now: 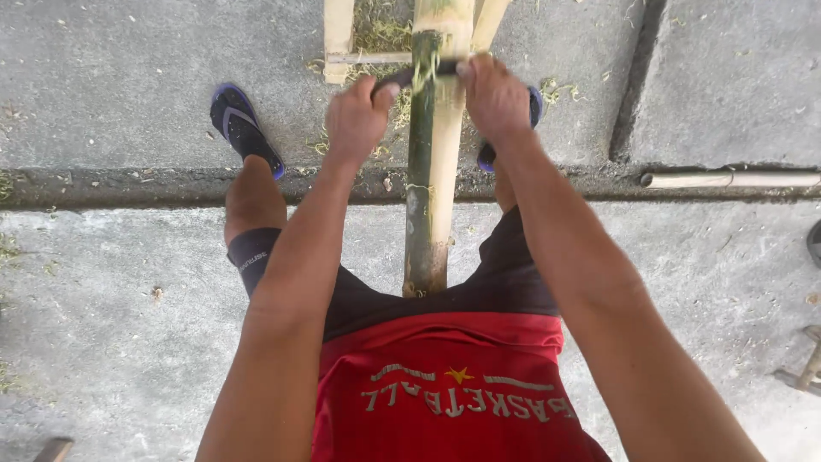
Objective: The recorder is using a curved hand blade to scrape the outer skin and nodes off a green bamboo pole supported by a wooden frame.
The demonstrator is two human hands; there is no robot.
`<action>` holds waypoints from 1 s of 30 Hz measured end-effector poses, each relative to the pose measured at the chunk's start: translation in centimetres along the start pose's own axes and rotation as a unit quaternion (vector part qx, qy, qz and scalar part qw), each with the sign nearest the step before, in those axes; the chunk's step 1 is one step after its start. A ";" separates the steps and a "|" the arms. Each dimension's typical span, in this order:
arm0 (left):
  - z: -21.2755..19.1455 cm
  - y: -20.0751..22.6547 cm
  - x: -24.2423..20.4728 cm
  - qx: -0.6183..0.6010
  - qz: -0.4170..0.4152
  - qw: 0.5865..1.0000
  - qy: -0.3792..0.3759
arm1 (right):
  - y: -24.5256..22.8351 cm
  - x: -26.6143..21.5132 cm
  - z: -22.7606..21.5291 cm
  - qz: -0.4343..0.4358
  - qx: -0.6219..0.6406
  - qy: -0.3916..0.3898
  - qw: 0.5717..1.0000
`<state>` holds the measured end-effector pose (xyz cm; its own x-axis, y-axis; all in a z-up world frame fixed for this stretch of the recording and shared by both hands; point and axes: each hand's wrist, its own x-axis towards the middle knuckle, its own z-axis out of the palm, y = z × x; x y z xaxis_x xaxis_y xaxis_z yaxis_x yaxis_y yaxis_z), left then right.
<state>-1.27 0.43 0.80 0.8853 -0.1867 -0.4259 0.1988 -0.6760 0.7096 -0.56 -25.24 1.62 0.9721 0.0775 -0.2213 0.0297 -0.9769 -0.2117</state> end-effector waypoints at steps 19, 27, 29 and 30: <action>0.2 -1.7 -4.2 0.004 0.070 0.997 0.014 | -2.3 -6.8 0.2 0.056 -0.062 -0.133 0.988; 0.2 -0.2 -3.0 0.022 0.028 0.999 0.022 | -2.3 -5.2 -0.8 0.054 -0.013 -0.070 0.996; -0.2 -0.7 0.3 0.050 0.086 0.994 0.053 | -0.9 -3.1 -0.5 0.023 -0.047 -0.030 0.998; 0.3 -1.7 0.0 0.078 0.111 0.989 0.059 | -0.5 -4.0 0.5 -0.006 -0.071 -0.031 0.997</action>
<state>-1.75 1.33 -0.60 0.9447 -0.2646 -0.1937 -0.0655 -0.7311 0.6791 -4.59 -24.94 2.12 0.9556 0.0979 -0.2778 0.0790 -0.9938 -0.0785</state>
